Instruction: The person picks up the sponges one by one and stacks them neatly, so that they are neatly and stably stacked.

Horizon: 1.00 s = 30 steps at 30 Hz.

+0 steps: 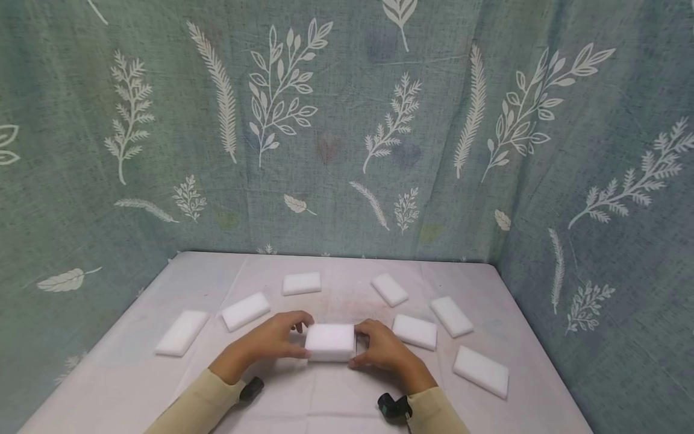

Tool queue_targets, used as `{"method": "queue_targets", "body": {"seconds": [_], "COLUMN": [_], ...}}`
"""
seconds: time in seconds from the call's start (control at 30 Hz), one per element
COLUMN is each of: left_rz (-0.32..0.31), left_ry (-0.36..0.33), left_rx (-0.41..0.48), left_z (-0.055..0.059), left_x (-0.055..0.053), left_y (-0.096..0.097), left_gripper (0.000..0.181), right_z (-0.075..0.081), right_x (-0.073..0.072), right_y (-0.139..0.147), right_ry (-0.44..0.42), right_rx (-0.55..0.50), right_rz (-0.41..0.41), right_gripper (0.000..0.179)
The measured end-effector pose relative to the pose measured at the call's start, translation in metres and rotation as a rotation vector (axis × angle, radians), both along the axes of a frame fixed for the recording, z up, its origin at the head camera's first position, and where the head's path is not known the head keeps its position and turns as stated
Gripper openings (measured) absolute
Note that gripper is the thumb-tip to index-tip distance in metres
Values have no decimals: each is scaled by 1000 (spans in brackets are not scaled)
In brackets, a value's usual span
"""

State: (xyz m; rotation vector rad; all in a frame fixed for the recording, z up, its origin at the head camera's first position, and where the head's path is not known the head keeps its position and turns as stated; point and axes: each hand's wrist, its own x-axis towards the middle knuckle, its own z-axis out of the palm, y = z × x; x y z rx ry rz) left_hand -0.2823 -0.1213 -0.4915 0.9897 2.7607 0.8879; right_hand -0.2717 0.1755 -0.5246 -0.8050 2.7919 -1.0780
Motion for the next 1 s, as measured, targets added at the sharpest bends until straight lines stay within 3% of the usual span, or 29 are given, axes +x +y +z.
{"method": "queue_targets", "body": {"seconds": [0.43, 0.73, 1.0], "left_rz": [-18, -20, -16], "left_ry": [15, 17, 18], "left_rx": [-15, -24, -47], "left_z": [-3, -6, -5], "left_x": [0, -2, -2], "left_y": [2, 3, 4], "left_gripper": [58, 58, 61], "right_z": [0, 1, 2], "right_x": [0, 3, 3], "right_y": [1, 2, 2], "right_ry": [-39, -61, -60], "right_rx": [-33, -89, -77], "right_rz": [-16, -2, -15], "right_gripper": [79, 75, 76]}}
